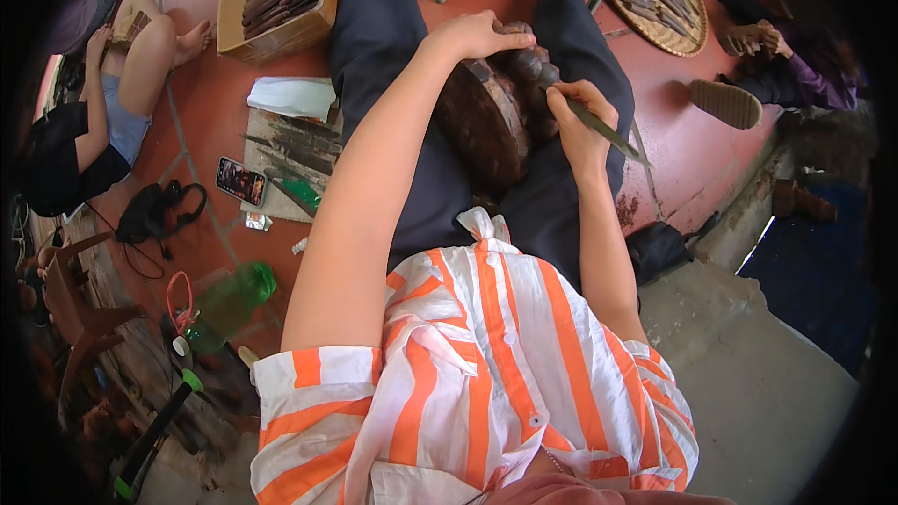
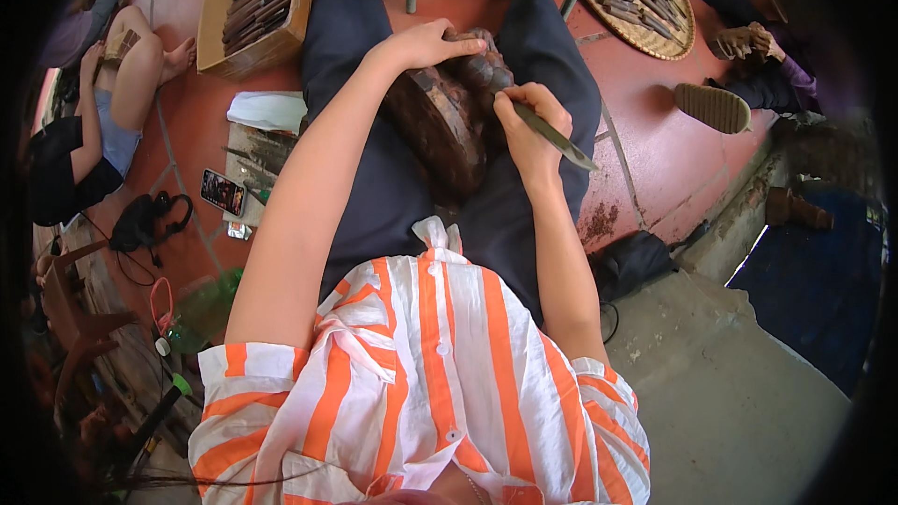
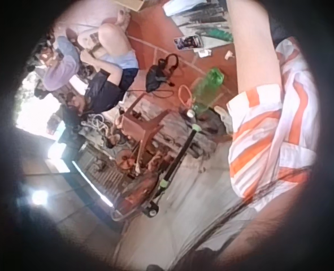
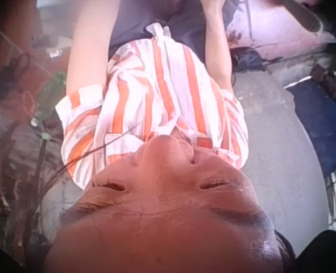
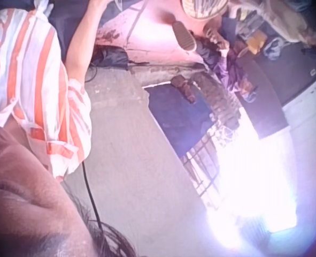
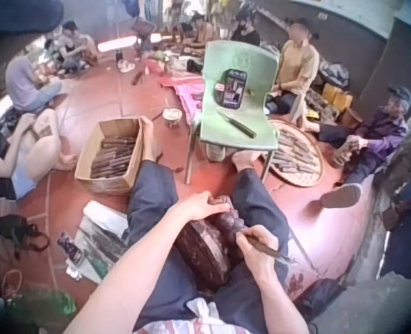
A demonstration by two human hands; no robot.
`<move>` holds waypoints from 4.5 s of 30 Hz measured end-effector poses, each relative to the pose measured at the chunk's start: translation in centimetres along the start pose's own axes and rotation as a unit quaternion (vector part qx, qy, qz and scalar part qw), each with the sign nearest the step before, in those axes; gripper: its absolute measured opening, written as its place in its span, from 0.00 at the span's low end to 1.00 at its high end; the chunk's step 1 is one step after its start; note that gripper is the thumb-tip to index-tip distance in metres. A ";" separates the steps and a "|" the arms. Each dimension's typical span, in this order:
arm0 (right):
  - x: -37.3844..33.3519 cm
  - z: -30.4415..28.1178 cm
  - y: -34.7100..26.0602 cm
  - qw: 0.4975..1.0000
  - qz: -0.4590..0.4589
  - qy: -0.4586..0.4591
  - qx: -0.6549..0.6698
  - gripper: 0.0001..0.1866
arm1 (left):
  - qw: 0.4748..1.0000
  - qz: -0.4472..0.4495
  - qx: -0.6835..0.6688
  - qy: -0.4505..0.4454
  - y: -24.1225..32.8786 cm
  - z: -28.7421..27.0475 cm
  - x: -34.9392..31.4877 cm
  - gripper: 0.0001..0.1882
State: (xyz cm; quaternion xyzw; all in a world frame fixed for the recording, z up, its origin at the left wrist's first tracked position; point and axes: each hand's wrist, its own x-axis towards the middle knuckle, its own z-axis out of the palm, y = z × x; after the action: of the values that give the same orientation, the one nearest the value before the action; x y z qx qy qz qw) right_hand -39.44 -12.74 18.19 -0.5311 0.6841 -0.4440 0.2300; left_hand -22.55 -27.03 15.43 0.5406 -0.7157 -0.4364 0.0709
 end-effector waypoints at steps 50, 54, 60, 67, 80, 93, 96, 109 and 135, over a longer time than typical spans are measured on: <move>3.3 -3.5 1.0 0.970 0.008 -0.239 -0.034 0.08 | 0.996 -0.016 0.089 -0.005 0.6 0.4 -0.2 0.59; 4.0 -2.1 -1.4 0.975 0.020 -0.215 -0.044 0.08 | 0.997 -0.021 0.068 -0.006 0.3 0.4 -0.1 0.60; 3.5 -3.3 0.6 0.972 0.021 -0.233 -0.016 0.09 | 0.996 -0.021 0.083 0.003 0.5 0.3 -0.1 0.59; 3.2 -3.5 0.0 0.970 -0.036 -0.230 -0.063 0.09 | 0.997 -0.016 0.078 -0.001 0.7 0.5 -0.3 0.59; 3.8 -2.9 0.2 0.972 0.037 -0.229 0.030 0.08 | 0.997 -0.015 0.074 -0.002 0.3 0.3 -0.2 0.59; 2.6 -3.1 1.0 0.978 0.062 -0.189 0.065 0.07 | 0.997 -0.012 0.069 -0.014 0.2 -0.1 0.3 0.59; 2.6 -3.4 1.4 0.974 0.050 -0.210 0.063 0.07 | 0.997 -0.023 0.078 -0.011 0.7 0.4 0.0 0.60; 2.1 -1.7 -2.3 0.978 -0.072 -0.172 -0.090 0.07 | 0.998 -0.018 0.066 -0.001 0.6 0.4 -0.4 0.59; 0.0 -5.2 -1.7 0.976 -0.114 -0.176 -0.055 0.07 | 0.997 -0.010 0.064 0.036 0.6 0.3 -0.8 0.54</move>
State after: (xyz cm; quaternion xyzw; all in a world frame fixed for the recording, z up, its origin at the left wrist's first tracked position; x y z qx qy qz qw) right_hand -42.69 -10.88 22.23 -0.6873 0.5912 -0.3284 0.2649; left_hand -22.86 -26.17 15.96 0.5668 -0.7334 -0.3710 0.0574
